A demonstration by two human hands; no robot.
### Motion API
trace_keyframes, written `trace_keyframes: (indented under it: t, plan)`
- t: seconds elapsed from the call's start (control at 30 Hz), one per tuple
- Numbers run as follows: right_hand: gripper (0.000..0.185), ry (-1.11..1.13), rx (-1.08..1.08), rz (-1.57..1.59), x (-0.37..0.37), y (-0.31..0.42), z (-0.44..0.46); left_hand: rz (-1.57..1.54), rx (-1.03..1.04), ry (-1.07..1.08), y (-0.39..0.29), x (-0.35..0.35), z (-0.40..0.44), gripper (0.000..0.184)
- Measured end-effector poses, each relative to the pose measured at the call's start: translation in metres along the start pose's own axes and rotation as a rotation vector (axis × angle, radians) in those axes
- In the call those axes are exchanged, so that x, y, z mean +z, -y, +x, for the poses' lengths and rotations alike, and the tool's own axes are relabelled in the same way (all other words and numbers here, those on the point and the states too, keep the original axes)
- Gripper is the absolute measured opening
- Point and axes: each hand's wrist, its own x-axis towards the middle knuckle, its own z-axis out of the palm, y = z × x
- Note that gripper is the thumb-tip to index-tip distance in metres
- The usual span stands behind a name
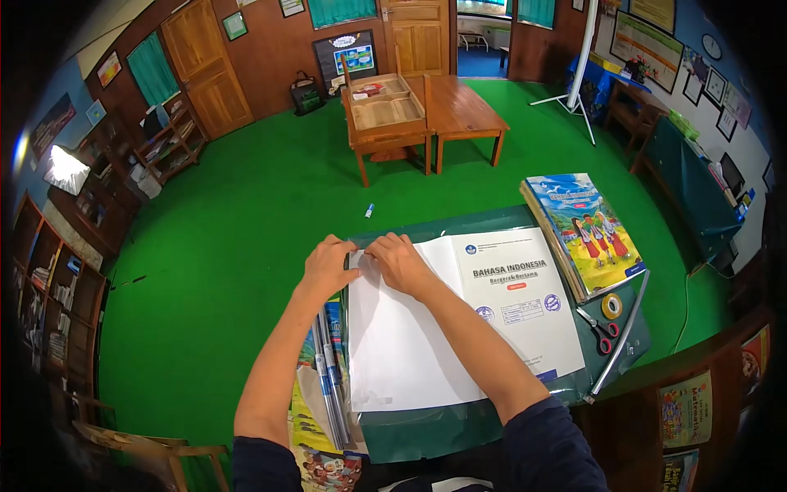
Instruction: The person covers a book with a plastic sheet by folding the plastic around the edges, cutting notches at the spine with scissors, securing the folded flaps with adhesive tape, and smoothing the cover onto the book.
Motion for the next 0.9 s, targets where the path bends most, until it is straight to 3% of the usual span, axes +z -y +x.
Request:
trace_keyframes:
  t: [0.1,0.27,0.43,0.63,0.8,0.9]
  plan:
    - [0.010,-0.070,-0.029,-0.010,0.004,-0.001,0.001,0.127,0.253,-0.162,0.007,0.006,0.004,0.029]
    - [0.014,-0.051,-0.009,0.008,-0.002,0.003,0.001,0.348,0.507,-0.197,0.001,0.003,0.009,0.018]
    - [0.011,-0.040,0.008,0.035,-0.002,0.002,0.001,0.486,0.448,-0.102,-0.005,0.008,0.015,0.014]
    - [0.009,-0.023,0.012,0.035,-0.005,0.003,0.002,0.690,0.339,-0.132,-0.028,0.001,0.009,0.007]
    - [0.010,-0.021,0.018,0.047,-0.004,0.004,0.002,0.719,0.452,-0.155,-0.019,0.007,0.009,0.006]
    - [0.010,-0.043,0.018,0.050,-0.003,0.004,0.001,0.628,0.536,-0.298,-0.013,0.012,0.009,0.005]
